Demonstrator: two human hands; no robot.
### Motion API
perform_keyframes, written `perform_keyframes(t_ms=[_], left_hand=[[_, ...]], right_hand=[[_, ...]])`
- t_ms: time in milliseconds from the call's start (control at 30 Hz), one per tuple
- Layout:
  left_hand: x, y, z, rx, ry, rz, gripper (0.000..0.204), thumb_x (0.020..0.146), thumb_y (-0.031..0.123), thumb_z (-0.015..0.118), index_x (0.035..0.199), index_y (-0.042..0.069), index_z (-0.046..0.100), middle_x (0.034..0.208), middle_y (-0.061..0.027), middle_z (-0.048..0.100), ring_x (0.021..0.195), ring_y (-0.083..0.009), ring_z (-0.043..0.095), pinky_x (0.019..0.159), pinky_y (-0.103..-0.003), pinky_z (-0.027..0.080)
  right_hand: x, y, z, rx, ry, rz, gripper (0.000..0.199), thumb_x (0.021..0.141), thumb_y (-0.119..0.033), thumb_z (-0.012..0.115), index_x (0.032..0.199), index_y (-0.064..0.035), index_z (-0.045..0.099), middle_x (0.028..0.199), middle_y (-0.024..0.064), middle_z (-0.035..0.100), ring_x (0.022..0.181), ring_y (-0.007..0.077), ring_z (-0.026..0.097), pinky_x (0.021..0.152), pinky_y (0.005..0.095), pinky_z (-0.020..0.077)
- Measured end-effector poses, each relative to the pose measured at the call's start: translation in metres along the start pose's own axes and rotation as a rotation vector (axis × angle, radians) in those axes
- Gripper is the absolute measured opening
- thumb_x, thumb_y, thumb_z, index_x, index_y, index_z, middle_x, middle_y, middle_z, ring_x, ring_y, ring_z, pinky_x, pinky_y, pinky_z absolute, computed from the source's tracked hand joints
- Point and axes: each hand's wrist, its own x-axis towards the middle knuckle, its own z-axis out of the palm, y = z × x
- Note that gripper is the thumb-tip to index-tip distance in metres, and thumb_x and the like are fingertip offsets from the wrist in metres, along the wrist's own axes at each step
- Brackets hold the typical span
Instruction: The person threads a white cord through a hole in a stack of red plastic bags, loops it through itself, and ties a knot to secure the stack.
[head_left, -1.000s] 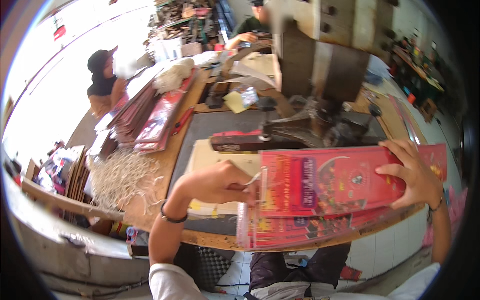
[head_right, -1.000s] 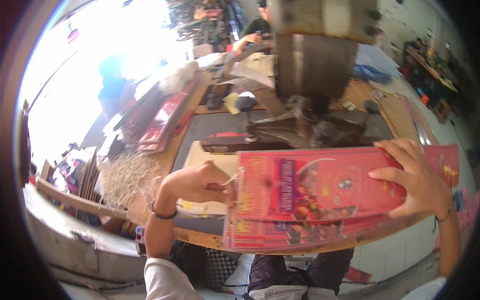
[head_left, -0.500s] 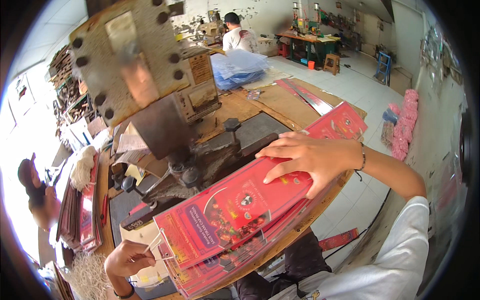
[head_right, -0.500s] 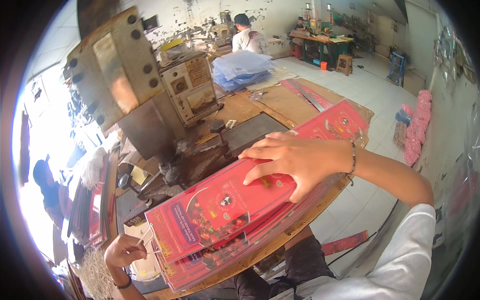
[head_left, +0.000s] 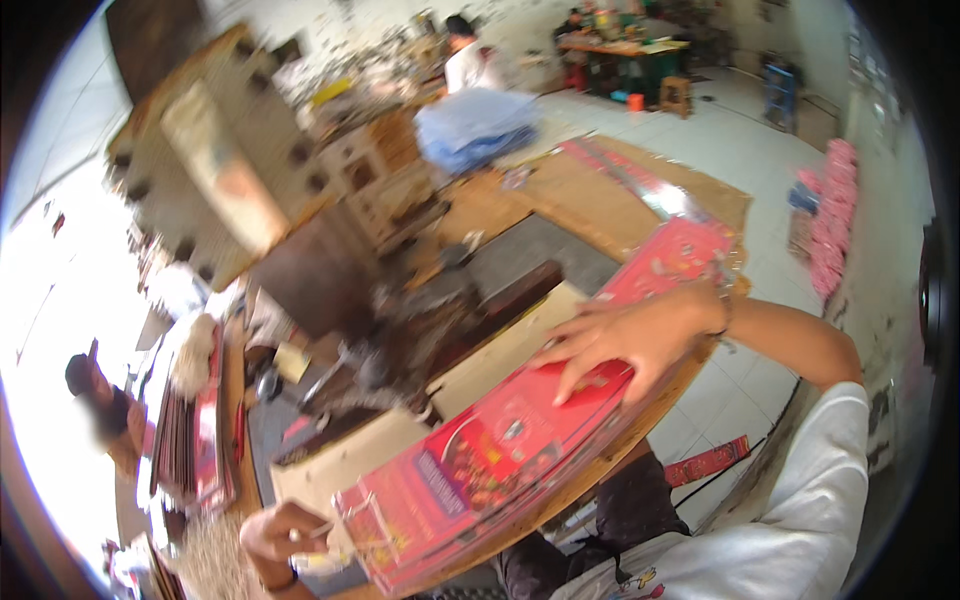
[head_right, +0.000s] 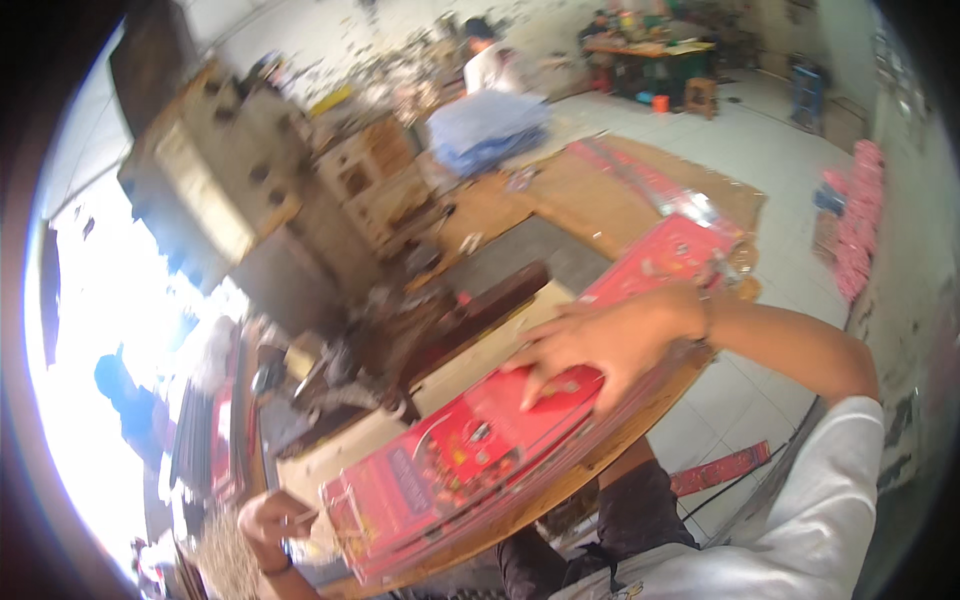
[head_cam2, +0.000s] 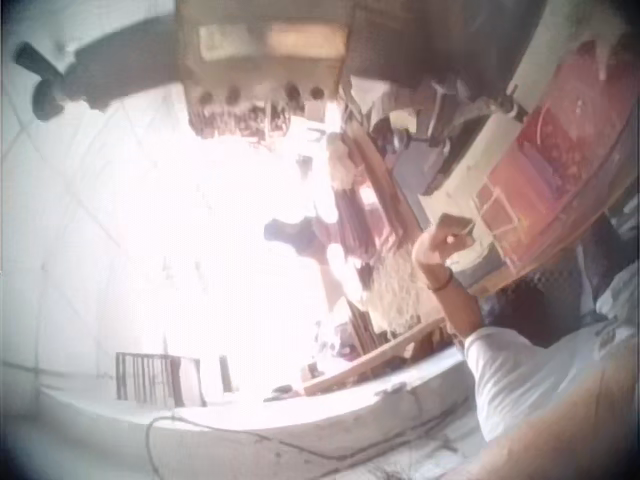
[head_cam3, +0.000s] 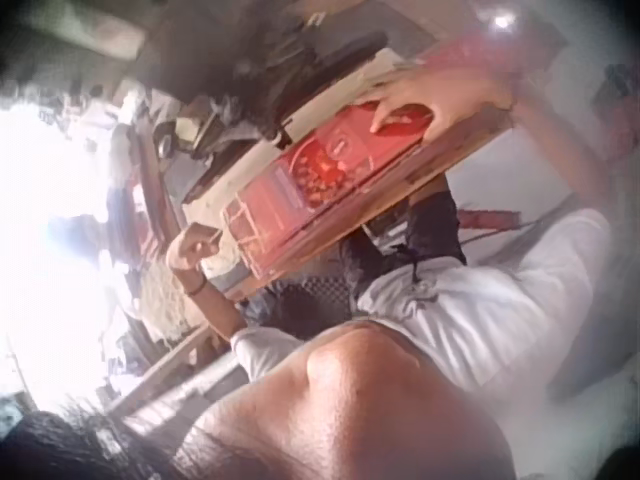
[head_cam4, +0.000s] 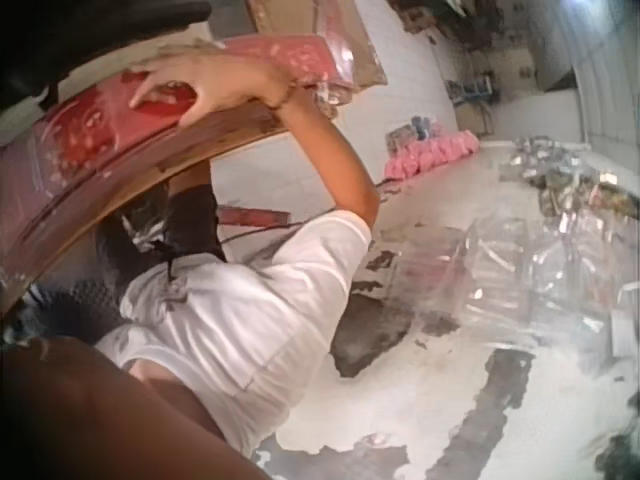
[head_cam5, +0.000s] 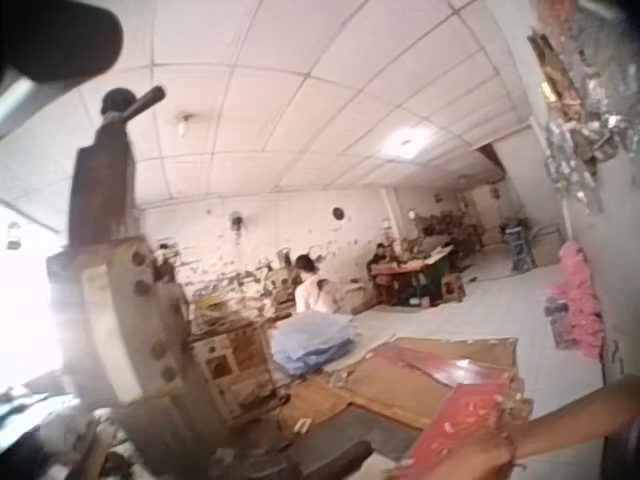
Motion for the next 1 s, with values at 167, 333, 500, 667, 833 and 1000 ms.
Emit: perform_keyframes(t_ms=[167, 333, 500, 667, 833, 1000], left_hand=[[0.024, 0.023, 0.009, 0.148, 0.150, -0.030, 0.022, 0.093, 0.013, 0.067, 0.079, -0.003, 0.062, 0.065, -0.0081, 0.054, 0.058, -0.0157, 0.052, 0.054, -0.030, 0.041], [0.022, 0.011, 0.008, 0.033, 0.199, 0.030, 0.025, 0.090, 0.015, 0.069, 0.077, -0.002, 0.057, 0.079, -0.0056, 0.058, 0.071, -0.0178, 0.053, 0.063, -0.032, 0.042], [0.016, 0.006, 0.004, -0.081, 0.206, 0.125, 0.022, 0.091, 0.014, 0.069, 0.081, -0.004, 0.061, 0.075, -0.0089, 0.062, 0.069, -0.0213, 0.059, 0.065, -0.033, 0.045], [-0.005, 0.003, -0.002, -0.219, 0.322, 0.139, 0.032, 0.101, 0.022, 0.057, 0.081, -0.002, 0.064, 0.065, -0.0026, 0.057, 0.057, -0.0078, 0.052, 0.054, -0.026, 0.039], [-0.017, 0.005, -0.001, -0.223, 0.526, -0.030, 0.031, 0.101, 0.022, 0.057, 0.083, -0.002, 0.065, 0.065, 0.0018, 0.054, 0.056, -0.0036, 0.035, 0.049, -0.024, 0.029], [0.005, 0.001, 0.008, -0.046, 0.643, 0.117, 0.027, 0.100, 0.020, 0.059, 0.085, -0.002, 0.065, 0.068, -0.0018, 0.059, 0.055, -0.0062, 0.044, 0.049, -0.026, 0.033]], right_hand=[[-0.004, -0.045, -0.026, -0.175, 0.076, 0.053, 0.053, 0.078, -0.034, 0.077, 0.127, -0.0201, 0.061, 0.146, 0.0134, 0.045, 0.134, 0.0381, 0.040, 0.109, 0.0584, 0.0324], [0.098, -0.111, -0.008, -0.070, 0.401, -0.277, 0.035, 0.081, -0.022, 0.073, 0.113, -0.0096, 0.065, 0.115, 0.0102, 0.063, 0.107, 0.0298, 0.061, 0.095, 0.0429, 0.0487], [0.204, -0.142, 0.022, 0.010, 0.593, -0.464, 0.036, 0.084, -0.021, 0.070, 0.114, -0.0024, 0.061, 0.108, 0.0141, 0.063, 0.101, 0.0304, 0.063, 0.090, 0.0428, 0.0502], [0.244, -0.123, 0.050, 0.224, 0.549, -0.416, 0.034, 0.089, -0.019, 0.068, 0.116, -0.0015, 0.059, 0.089, 0.0142, 0.067, 0.089, 0.0319, 0.064, 0.080, 0.0421, 0.0485], [0.242, -0.116, 0.052, 0.385, 0.542, -0.380, 0.025, 0.089, -0.009, 0.066, 0.112, -0.0012, 0.061, 0.078, 0.0152, 0.065, 0.077, 0.0323, 0.064, 0.074, 0.0418, 0.0488], [0.224, -0.107, 0.045, 0.408, 0.502, -0.289, 0.025, 0.090, -0.009, 0.066, 0.113, -0.0012, 0.065, 0.074, 0.0144, 0.064, 0.072, 0.0309, 0.063, 0.069, 0.0387, 0.0488]])
